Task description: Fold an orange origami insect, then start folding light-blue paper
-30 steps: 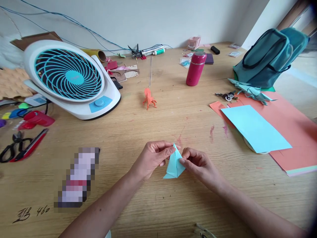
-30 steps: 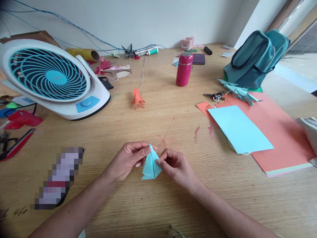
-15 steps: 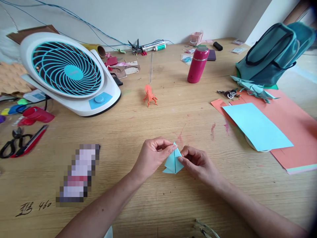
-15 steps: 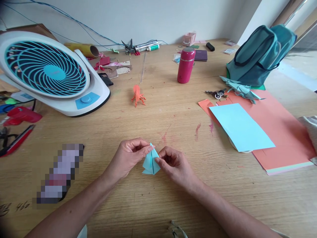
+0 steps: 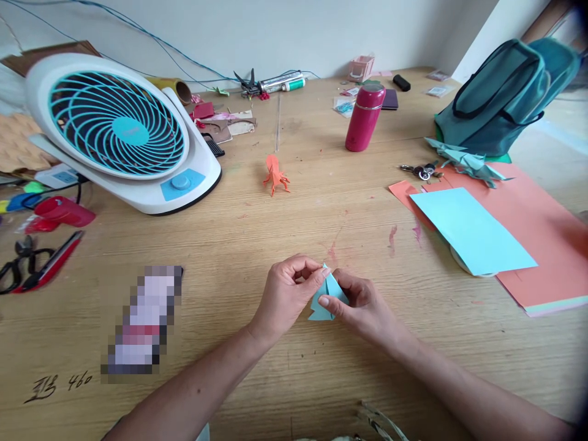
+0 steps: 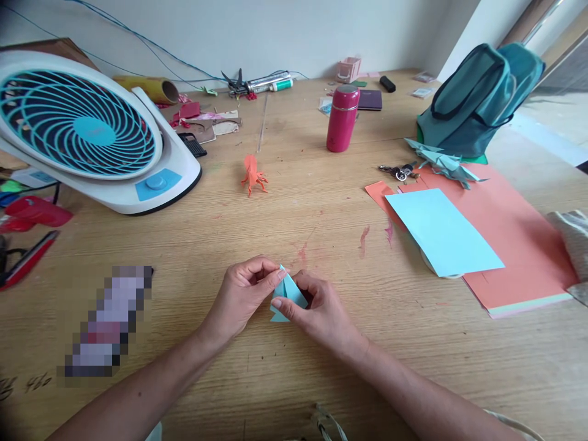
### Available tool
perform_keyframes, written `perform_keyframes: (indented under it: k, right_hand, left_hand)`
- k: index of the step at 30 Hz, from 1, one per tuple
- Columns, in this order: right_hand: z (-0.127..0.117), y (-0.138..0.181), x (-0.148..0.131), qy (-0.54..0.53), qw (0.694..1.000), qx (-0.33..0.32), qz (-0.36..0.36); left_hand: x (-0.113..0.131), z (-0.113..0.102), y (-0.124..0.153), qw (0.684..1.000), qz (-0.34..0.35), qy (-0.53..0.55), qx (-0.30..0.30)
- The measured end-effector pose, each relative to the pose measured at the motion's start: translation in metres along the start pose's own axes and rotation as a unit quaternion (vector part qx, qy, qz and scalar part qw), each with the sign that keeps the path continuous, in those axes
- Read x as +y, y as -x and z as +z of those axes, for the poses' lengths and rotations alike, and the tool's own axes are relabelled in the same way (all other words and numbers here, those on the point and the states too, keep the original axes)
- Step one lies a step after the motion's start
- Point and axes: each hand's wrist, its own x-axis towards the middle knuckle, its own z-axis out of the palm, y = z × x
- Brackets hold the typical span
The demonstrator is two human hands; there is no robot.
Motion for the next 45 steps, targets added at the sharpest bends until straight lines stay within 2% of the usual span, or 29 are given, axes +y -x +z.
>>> perform_keyframes:
  k: [4, 10, 13, 19, 26, 35, 38, 40, 43, 45]
  right_hand:
    - [0.000, -0.001, 0.005, 0.001, 1.000, -0.003, -0.001]
    - [-0.005, -0.001, 0.008, -0.022, 0.999, -0.044, 0.011]
    - [-0.006, -0.001, 0.009, -0.029, 0.998, -0.058, 0.006]
    - [-0.006, -0.002, 0.012, -0.032, 0.998, -0.052, -0.005]
    - [-0.006, -0.002, 0.012, -0.019, 0.999, -0.045, 0.010]
    - [-0.009, -0.002, 0.001, -0.024, 0.994, -0.063, 0.083]
    - [-0.010, -0.003, -0.002, -0.063, 0.991, -0.066, 0.095]
    - [-0.011, -0.004, -0.002, -0.123, 0.986, -0.043, 0.103]
    - [-0.014, -0.006, 0.001, -0.238, 0.964, 0.016, 0.121]
    - [-0.016, -0.007, 0.003, -0.291, 0.947, 0.031, 0.132]
  left_hand:
    - [-0.002, 0.001, -0.001, 0.999, -0.021, 0.046, -0.018]
    - [-0.002, 0.000, -0.003, 0.988, -0.069, 0.128, -0.049]
    - [0.000, -0.002, -0.003, 0.991, -0.061, 0.105, -0.049]
    - [0.000, -0.002, 0.000, 1.000, 0.005, -0.020, -0.007]
    - [-0.002, -0.004, -0.005, 0.998, -0.011, 0.001, -0.068]
    - [-0.005, -0.004, -0.007, 1.000, -0.022, 0.006, -0.017]
    - [-0.006, -0.006, -0.010, 0.998, -0.051, 0.029, -0.030]
    - [-0.006, -0.007, -0.010, 0.995, -0.074, 0.040, -0.049]
    - [-0.005, -0.008, -0.009, 0.991, -0.094, 0.038, -0.086]
    - [-0.003, -0.008, -0.006, 0.988, -0.090, 0.032, -0.118]
